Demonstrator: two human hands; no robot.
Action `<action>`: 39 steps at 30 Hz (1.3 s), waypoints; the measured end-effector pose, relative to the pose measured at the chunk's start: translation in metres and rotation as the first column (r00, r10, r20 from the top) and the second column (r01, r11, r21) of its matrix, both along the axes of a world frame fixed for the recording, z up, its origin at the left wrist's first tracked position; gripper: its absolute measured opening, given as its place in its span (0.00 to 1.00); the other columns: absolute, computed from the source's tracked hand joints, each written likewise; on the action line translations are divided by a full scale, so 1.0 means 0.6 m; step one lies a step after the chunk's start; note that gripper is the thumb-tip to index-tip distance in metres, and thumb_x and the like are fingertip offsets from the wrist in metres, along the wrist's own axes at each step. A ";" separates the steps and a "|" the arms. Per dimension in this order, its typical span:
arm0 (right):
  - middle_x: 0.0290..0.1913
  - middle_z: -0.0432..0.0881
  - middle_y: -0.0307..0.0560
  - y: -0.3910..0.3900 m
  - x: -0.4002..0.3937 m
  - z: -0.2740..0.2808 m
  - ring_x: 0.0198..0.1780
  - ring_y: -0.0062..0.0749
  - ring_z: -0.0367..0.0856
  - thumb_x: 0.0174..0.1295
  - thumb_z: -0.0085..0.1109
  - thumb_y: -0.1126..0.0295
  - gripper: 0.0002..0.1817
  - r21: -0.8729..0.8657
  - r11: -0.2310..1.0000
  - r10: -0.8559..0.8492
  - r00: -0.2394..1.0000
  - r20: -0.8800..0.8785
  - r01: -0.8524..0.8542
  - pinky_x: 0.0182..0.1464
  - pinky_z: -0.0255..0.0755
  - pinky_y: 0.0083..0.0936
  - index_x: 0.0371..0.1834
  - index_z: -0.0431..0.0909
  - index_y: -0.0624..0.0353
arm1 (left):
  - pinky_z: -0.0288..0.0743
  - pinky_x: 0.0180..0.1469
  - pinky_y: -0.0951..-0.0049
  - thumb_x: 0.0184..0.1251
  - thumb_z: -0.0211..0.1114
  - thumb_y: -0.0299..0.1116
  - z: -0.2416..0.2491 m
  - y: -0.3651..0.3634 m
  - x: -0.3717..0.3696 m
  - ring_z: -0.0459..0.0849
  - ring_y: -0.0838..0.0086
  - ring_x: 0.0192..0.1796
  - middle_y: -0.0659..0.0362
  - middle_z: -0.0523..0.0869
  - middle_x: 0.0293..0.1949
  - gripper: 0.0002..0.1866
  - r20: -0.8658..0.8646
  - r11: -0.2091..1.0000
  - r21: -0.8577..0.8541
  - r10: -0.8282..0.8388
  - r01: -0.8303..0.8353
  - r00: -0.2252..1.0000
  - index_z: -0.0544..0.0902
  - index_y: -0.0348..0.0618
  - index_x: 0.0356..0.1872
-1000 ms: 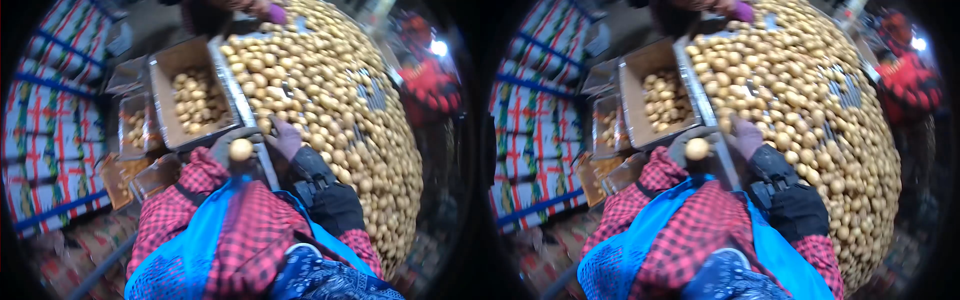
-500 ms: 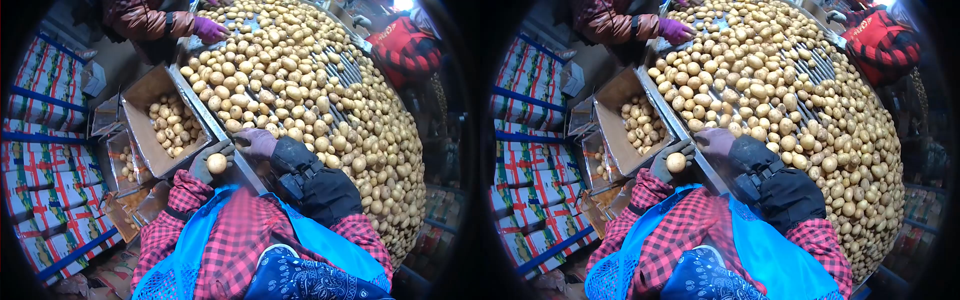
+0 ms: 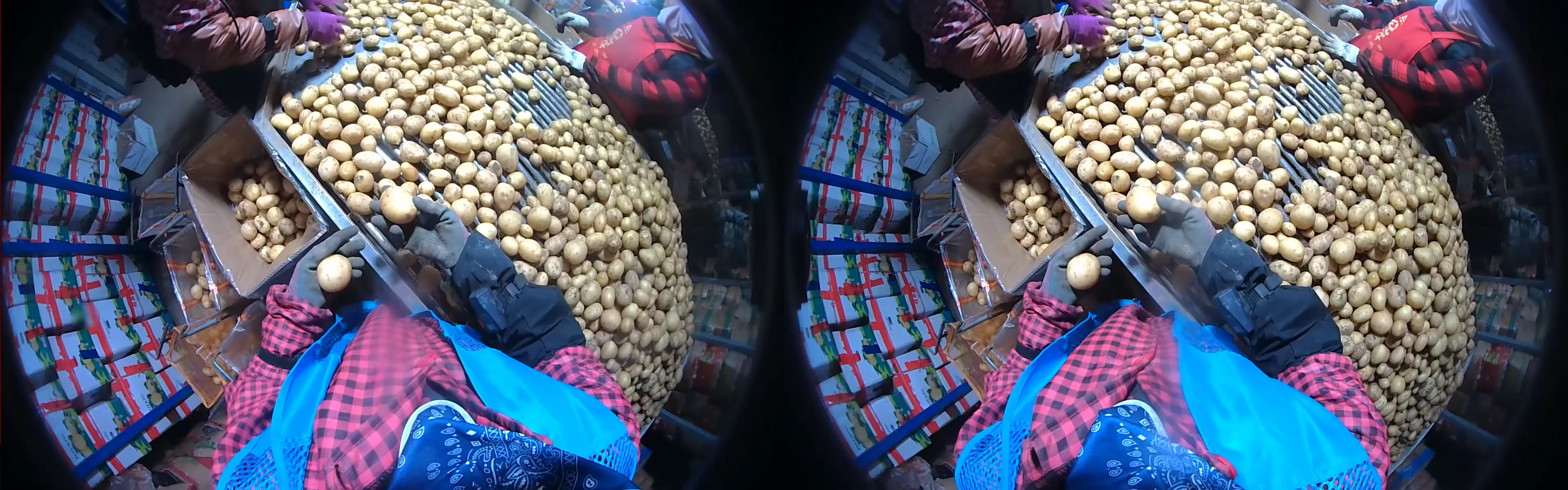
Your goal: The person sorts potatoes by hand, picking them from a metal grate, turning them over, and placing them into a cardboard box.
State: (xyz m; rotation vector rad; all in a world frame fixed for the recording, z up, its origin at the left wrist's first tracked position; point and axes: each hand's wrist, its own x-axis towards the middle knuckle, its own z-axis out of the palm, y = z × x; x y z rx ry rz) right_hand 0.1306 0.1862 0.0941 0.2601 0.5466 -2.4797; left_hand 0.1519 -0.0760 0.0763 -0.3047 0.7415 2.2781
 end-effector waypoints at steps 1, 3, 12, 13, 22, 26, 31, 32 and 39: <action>0.68 0.70 0.63 -0.002 -0.006 -0.005 0.64 0.49 0.75 0.73 0.51 0.55 0.33 -0.260 0.966 0.032 0.996 0.081 -0.009 0.62 0.73 0.38 0.74 0.59 0.64 | 0.85 0.49 0.68 0.77 0.50 0.37 0.011 0.003 0.002 0.87 0.62 0.49 0.44 0.80 0.59 0.26 -0.012 0.999 0.031 -0.009 0.009 1.000 0.66 0.32 0.71; 0.67 0.71 0.64 -0.008 -0.009 -0.015 0.64 0.50 0.75 0.73 0.50 0.53 0.33 -0.293 0.956 0.044 0.995 0.085 -0.017 0.63 0.73 0.38 0.73 0.60 0.65 | 0.85 0.48 0.69 0.77 0.49 0.37 0.025 0.010 0.001 0.87 0.63 0.48 0.45 0.80 0.58 0.26 -0.033 0.999 0.038 -0.018 0.019 0.999 0.66 0.32 0.71; 0.54 0.81 0.53 -0.068 0.001 0.062 0.54 0.40 0.81 0.67 0.56 0.55 0.27 0.400 0.902 0.283 0.922 -0.264 -0.162 0.58 0.74 0.36 0.63 0.73 0.63 | 0.84 0.42 0.63 0.76 0.46 0.62 0.003 0.030 0.004 0.86 0.63 0.37 0.49 0.82 0.55 0.36 0.026 0.999 0.004 -0.048 0.048 0.998 0.70 0.40 0.68; 0.54 0.82 0.52 -0.070 -0.010 0.022 0.55 0.42 0.81 0.63 0.61 0.58 0.28 0.858 0.508 0.493 0.792 -0.361 0.075 0.58 0.74 0.35 0.64 0.72 0.60 | 0.84 0.45 0.62 0.75 0.48 0.61 -0.024 0.024 0.003 0.85 0.63 0.42 0.51 0.83 0.53 0.33 -0.029 0.989 0.124 -0.071 0.074 0.997 0.73 0.43 0.65; 0.70 0.70 0.60 -0.085 0.016 -0.039 0.70 0.46 0.70 0.69 0.54 0.49 0.35 0.861 0.408 0.459 0.747 -0.480 0.303 0.70 0.64 0.34 0.74 0.63 0.58 | 0.81 0.54 0.53 0.70 0.59 0.58 -0.073 -0.154 -0.013 0.82 0.56 0.51 0.50 0.82 0.54 0.32 0.116 0.901 0.379 0.179 -0.210 0.977 0.74 0.44 0.63; 0.64 0.75 0.48 -0.001 0.041 -0.007 0.62 0.28 0.74 0.72 0.53 0.53 0.31 0.894 0.443 0.425 0.863 -0.273 0.064 0.62 0.70 0.24 0.74 0.65 0.56 | 0.82 0.44 0.54 0.67 0.58 0.61 -0.084 -0.394 -0.001 0.81 0.59 0.41 0.51 0.82 0.49 0.33 -0.004 0.765 0.038 0.643 -0.643 0.766 0.76 0.42 0.59; 0.61 0.75 0.42 0.042 0.088 -0.008 0.58 0.22 0.74 0.74 0.53 0.61 0.27 0.811 0.585 0.220 0.957 -0.188 0.025 0.57 0.71 0.20 0.73 0.66 0.56 | 0.78 0.46 0.55 0.67 0.56 0.59 -0.099 -0.597 0.029 0.79 0.61 0.43 0.52 0.80 0.51 0.31 -0.102 0.301 -0.195 0.940 -0.934 0.324 0.75 0.44 0.60; 0.63 0.73 0.43 0.038 0.095 0.003 0.60 0.25 0.73 0.75 0.52 0.65 0.25 0.705 0.708 0.052 0.993 -0.107 0.039 0.60 0.70 0.22 0.73 0.65 0.60 | 0.77 0.48 0.55 0.68 0.55 0.57 -0.104 -0.616 0.032 0.78 0.61 0.45 0.53 0.80 0.53 0.30 -0.116 0.225 -0.231 0.960 -0.947 0.256 0.74 0.44 0.61; 0.68 0.72 0.42 0.019 0.098 0.002 0.67 0.26 0.67 0.73 0.54 0.64 0.26 0.714 0.700 0.133 0.980 -0.145 0.010 0.68 0.64 0.25 0.73 0.66 0.56 | 0.68 0.63 0.54 0.73 0.51 0.48 -0.150 -0.492 -0.036 0.73 0.63 0.62 0.54 0.74 0.63 0.27 -0.138 0.392 -0.336 0.879 -0.857 0.456 0.69 0.49 0.69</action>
